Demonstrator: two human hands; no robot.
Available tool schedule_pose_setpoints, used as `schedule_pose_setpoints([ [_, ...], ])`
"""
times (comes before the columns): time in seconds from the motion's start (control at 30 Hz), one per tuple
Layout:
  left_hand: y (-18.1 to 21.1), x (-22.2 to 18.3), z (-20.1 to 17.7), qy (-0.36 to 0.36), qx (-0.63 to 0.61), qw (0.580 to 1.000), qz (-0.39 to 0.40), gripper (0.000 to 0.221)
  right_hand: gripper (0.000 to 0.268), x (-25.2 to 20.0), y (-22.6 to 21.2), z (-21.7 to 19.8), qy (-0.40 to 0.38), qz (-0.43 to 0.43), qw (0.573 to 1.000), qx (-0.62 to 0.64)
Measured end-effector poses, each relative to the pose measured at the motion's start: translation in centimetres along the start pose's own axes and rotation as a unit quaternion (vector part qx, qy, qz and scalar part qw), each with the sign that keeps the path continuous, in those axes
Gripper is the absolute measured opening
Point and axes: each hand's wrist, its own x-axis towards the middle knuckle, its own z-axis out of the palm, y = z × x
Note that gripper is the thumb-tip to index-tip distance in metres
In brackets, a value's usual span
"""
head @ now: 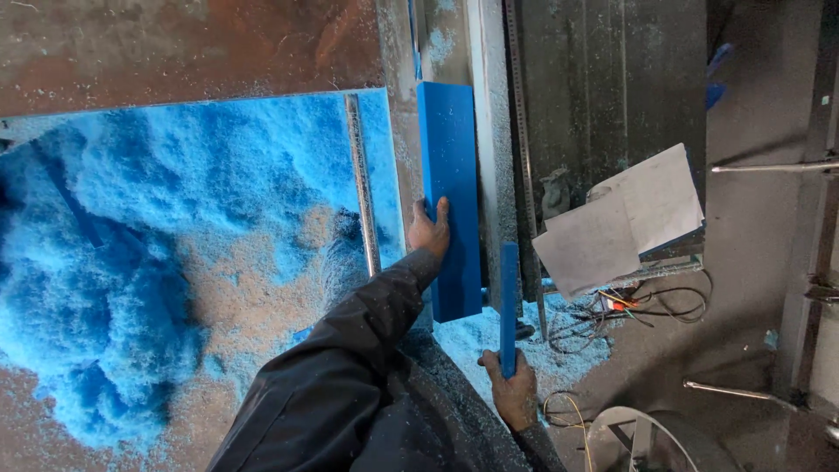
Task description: Cutting blue plastic or foam sheets using a table saw and a safety push stick.
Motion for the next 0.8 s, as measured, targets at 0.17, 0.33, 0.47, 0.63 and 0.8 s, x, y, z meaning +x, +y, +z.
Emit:
schedule_pose_setpoints([
  [0.17, -2.1, 1.6, 2.6, 0.008, 0.003, 0.999, 0.034, 0.076, 0.051, 0.1, 0.5, 0.3, -0.028, 0.048, 0.998, -0.008],
  [0.33, -0.7, 1.8, 2.0, 0.03, 0.064, 0.992, 0.103, 0.075, 0.053, 0.7, 3.6, 1.2, -0.036, 0.003, 0.999, 0.027],
  [0.47, 1.1, 1.4, 0.5, 0.014, 0.108, 0.985, 0.134, 0.071, 0.053, 0.4, 2.8, 0.9, -0.043, 0.0, 0.999, 0.026],
  [0.63, -0.4, 2.5, 0.7, 0.046, 0.104, 0.986, 0.119, 0.081, 0.053, -0.3, 3.5, 0.6, -0.034, 0.015, 0.999, 0.026],
  [0.8, -1.6, 3.1, 2.0, -0.025, 0.016, 0.999, 0.041, 0.079, 0.049, -0.8, 5.1, 0.4, -0.052, 0.087, 0.994, 0.051],
])
